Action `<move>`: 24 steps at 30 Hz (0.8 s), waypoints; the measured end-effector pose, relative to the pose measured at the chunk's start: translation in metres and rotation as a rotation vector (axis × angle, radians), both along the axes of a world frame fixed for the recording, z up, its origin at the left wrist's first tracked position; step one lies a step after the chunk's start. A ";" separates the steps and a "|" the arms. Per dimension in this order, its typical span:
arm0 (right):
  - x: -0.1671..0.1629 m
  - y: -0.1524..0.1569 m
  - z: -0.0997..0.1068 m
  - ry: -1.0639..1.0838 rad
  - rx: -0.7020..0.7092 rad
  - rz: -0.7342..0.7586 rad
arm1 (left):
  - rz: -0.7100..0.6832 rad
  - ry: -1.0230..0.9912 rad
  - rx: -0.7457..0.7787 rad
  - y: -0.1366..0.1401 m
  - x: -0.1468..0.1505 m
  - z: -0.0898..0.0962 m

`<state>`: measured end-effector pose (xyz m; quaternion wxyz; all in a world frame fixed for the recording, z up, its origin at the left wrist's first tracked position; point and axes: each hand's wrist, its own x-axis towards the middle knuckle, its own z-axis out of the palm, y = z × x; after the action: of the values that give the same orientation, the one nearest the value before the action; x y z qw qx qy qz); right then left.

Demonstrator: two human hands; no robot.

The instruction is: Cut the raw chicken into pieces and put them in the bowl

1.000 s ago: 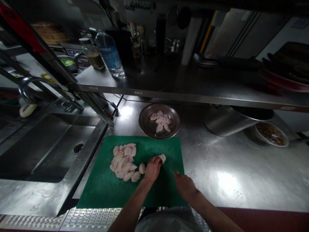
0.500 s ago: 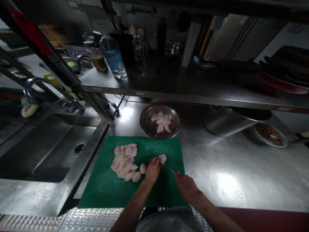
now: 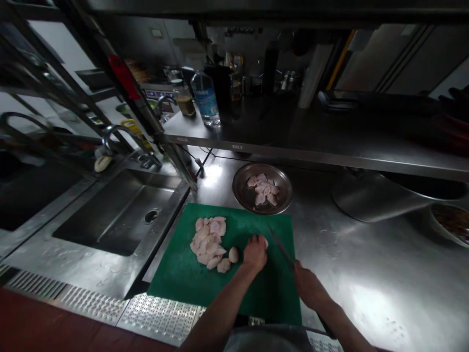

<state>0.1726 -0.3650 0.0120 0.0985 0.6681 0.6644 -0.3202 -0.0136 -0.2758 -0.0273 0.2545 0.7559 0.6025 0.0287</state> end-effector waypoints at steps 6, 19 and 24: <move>0.039 -0.035 -0.032 0.138 -0.080 -0.310 | -0.006 0.055 -0.158 -0.002 0.012 0.015; 0.028 -0.032 -0.023 0.230 -0.146 -0.333 | 0.299 0.240 0.172 0.111 -0.117 0.103; 0.026 -0.036 -0.029 0.275 -0.141 -0.297 | 0.220 0.296 0.088 0.077 -0.151 0.068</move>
<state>0.1989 -0.4011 -0.0170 0.0051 0.7000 0.5418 -0.4652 -0.1646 -0.1992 0.0405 0.1253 0.6917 0.7106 -0.0288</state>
